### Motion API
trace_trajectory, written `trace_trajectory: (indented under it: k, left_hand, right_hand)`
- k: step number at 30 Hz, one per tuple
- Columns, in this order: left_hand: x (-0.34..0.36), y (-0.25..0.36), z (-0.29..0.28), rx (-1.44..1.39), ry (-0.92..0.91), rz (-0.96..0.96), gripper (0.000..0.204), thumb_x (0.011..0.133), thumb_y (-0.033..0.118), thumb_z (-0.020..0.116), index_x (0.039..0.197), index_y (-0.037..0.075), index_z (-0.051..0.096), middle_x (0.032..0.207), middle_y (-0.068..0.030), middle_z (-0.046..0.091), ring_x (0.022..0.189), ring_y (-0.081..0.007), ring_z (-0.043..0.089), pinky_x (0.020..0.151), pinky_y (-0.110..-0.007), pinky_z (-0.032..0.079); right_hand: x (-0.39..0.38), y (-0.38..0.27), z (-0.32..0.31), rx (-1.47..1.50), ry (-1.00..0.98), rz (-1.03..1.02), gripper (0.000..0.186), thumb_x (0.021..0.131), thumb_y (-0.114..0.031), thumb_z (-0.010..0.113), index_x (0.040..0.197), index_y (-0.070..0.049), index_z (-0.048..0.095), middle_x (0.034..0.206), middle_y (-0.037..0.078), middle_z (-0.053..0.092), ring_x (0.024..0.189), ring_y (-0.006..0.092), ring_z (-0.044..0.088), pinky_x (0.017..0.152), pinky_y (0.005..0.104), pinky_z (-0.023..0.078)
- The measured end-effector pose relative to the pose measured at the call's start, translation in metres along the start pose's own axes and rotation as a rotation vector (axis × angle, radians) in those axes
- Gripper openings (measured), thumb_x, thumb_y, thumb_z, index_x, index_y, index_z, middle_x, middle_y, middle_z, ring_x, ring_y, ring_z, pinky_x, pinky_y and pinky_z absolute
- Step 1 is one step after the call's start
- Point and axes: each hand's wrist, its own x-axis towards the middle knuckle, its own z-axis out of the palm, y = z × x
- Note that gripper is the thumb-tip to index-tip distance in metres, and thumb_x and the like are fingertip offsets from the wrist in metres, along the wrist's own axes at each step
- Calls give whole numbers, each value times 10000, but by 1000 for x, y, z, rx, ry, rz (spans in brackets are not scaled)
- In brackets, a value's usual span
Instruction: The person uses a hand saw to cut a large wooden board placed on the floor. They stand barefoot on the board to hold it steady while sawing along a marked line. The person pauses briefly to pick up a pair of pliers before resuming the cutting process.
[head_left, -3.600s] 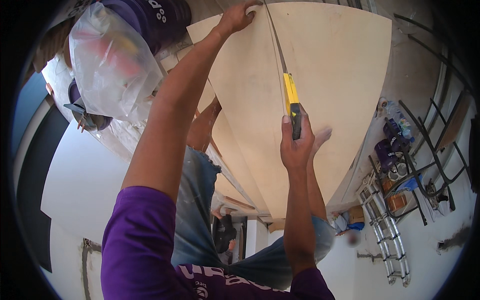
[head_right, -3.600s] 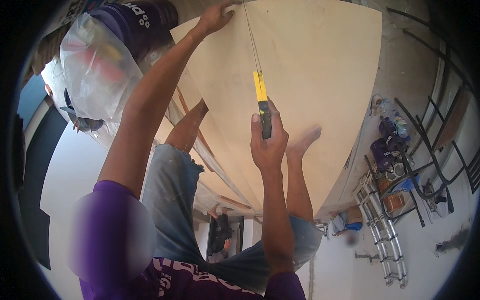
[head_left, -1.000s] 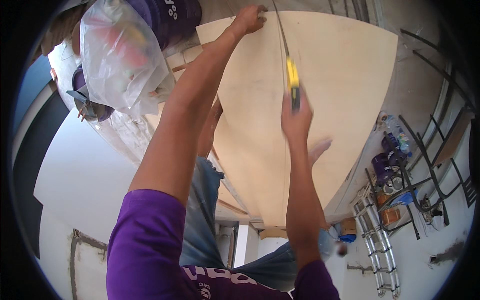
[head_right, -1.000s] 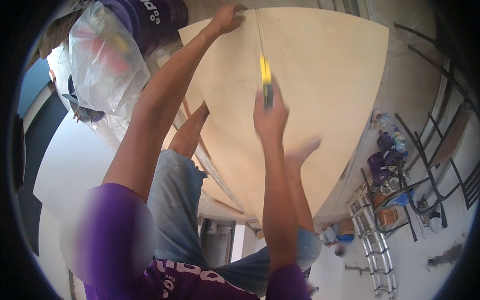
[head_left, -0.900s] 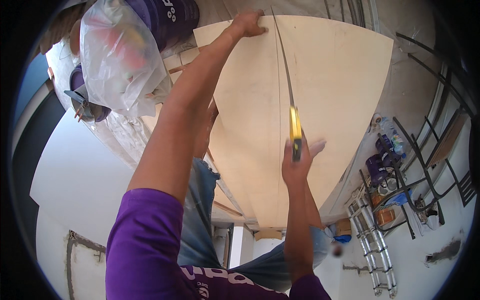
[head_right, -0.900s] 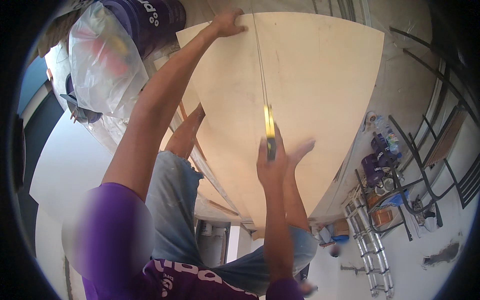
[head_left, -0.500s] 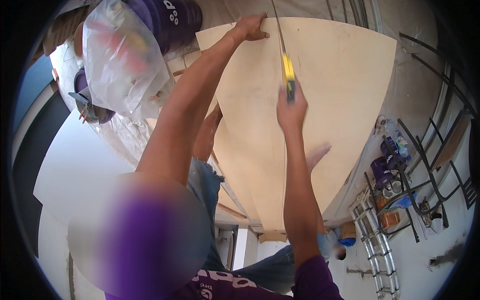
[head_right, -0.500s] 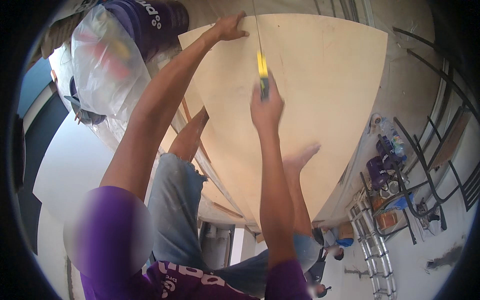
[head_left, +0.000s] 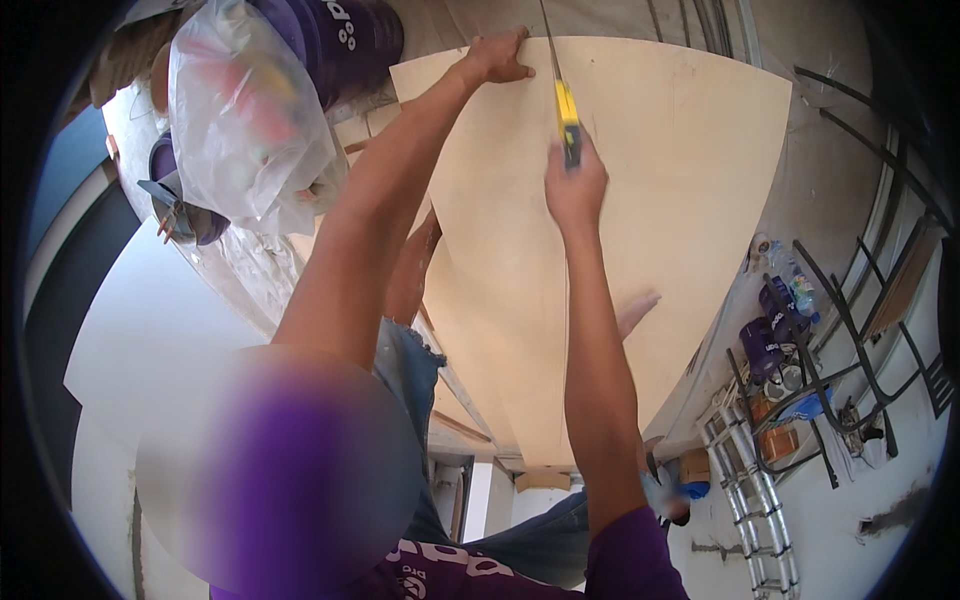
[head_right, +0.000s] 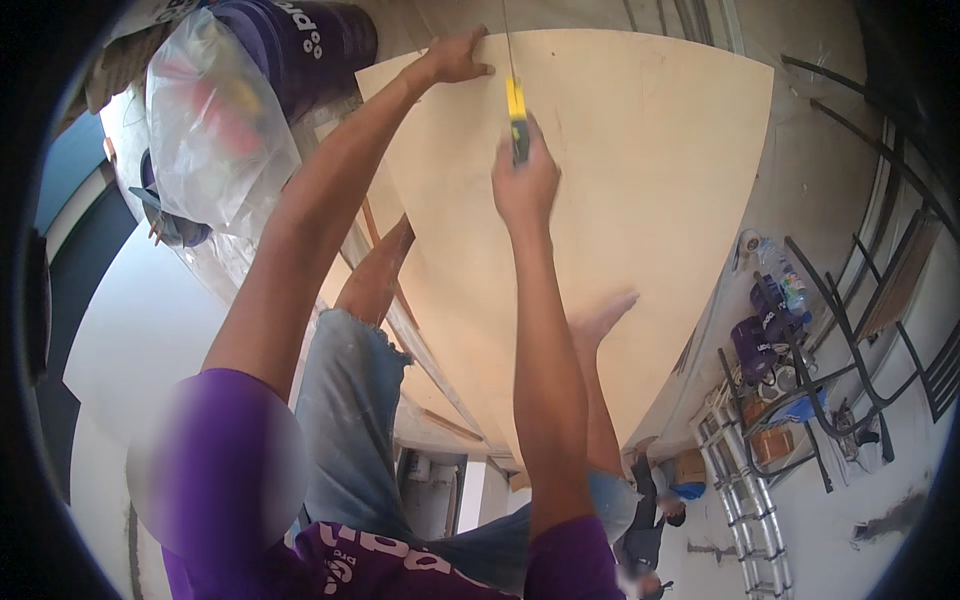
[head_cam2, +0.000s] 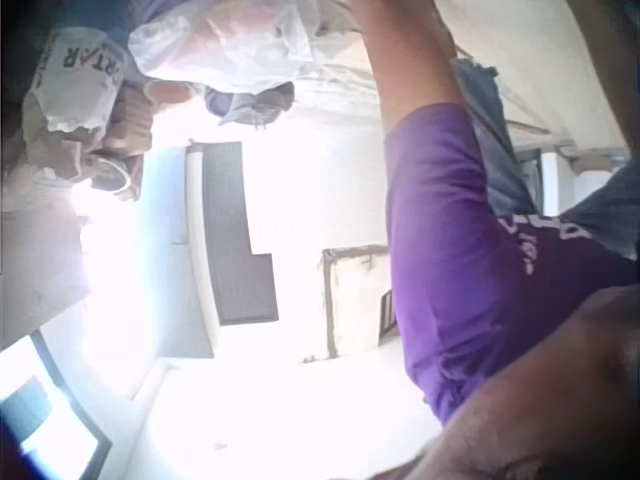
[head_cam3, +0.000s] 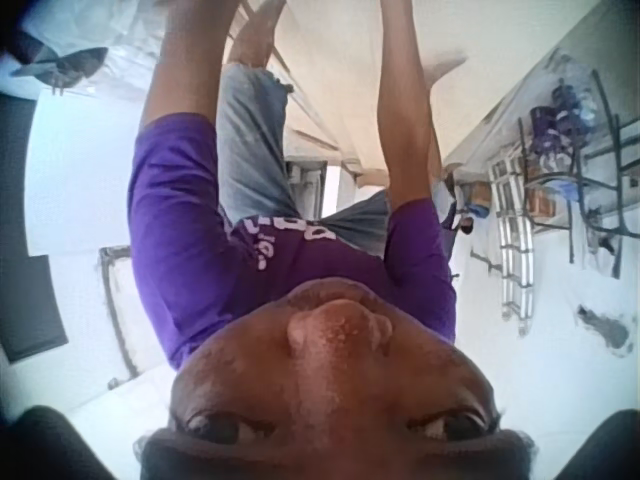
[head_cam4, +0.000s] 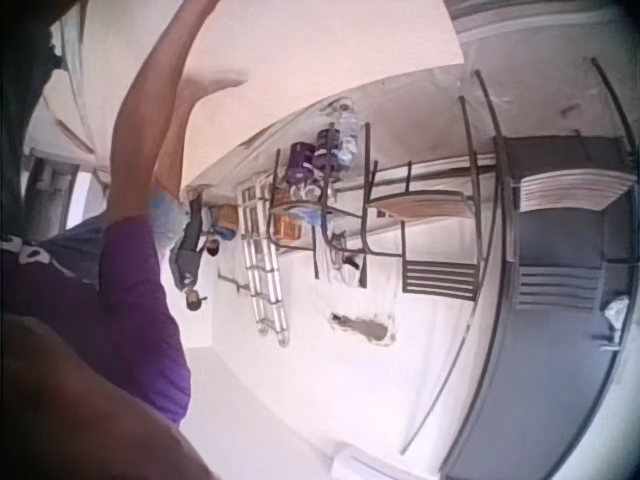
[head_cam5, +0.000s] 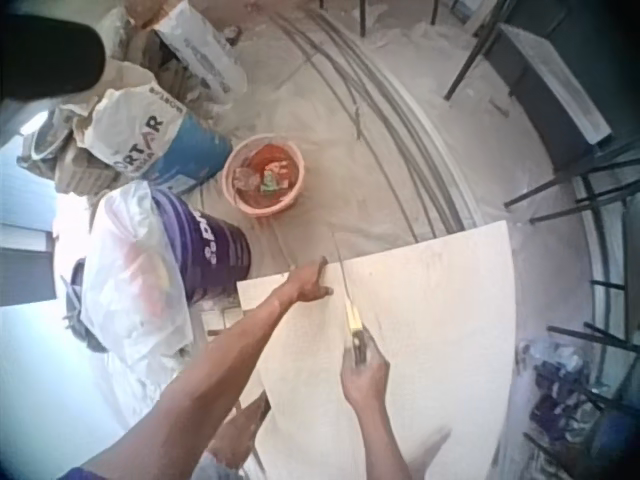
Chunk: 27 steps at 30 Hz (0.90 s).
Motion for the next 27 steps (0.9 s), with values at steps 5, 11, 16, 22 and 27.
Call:
trace_trajectory:
  k: [5, 11, 16, 22, 27]
  left_hand:
    - [-9, -9, 2, 8, 79, -24, 635, 754, 372, 736, 1262, 83, 488, 1237, -123, 611, 1212, -326, 524, 1022, -524, 343]
    - [-8, 10, -11, -3, 10, 1, 663, 762, 388, 729, 1278, 58, 474, 1237, -157, 600, 1191, -337, 538, 992, -521, 363]
    - [0, 0, -3, -1, 38, 31, 625, 764, 392, 727, 1234, 54, 492, 1186, -161, 624, 1159, -358, 556, 984, -526, 371]
    - [-7, -2, 7, 15, 10, -37, 651, 746, 400, 733, 1260, 80, 495, 1234, -126, 615, 1199, -337, 540, 1026, -549, 348]
    - [17, -6, 5, 89, 47, -32, 644, 759, 432, 696, 1266, 78, 517, 1257, -136, 605, 1205, -340, 536, 1056, -554, 326]
  right_hand:
    - [-167, 9, -93, -304, -8, -241, 453, 953, -120, 543, 1387, -16, 465, 983, 161, 678, 828, 171, 657, 749, 293, 515]
    - [-47, 9, -32, -18, -18, -94, 420, 924, -112, 564, 1328, -3, 520, 740, 117, 600, 619, 173, 562, 622, 315, 487]
    - [-12, -2, -7, 18, -22, 30, 315, 934, -145, 561, 1213, 1, 549, 771, 112, 595, 648, 167, 545, 626, 320, 472]
    - [-175, 8, -105, -342, -52, -154, 434, 942, -95, 537, 1367, -20, 491, 1012, 156, 673, 885, 189, 627, 839, 354, 423]
    - [-104, 38, -32, -99, -207, -62, 482, 910, -74, 592, 1379, -37, 485, 715, 72, 609, 591, 113, 518, 578, 267, 457]
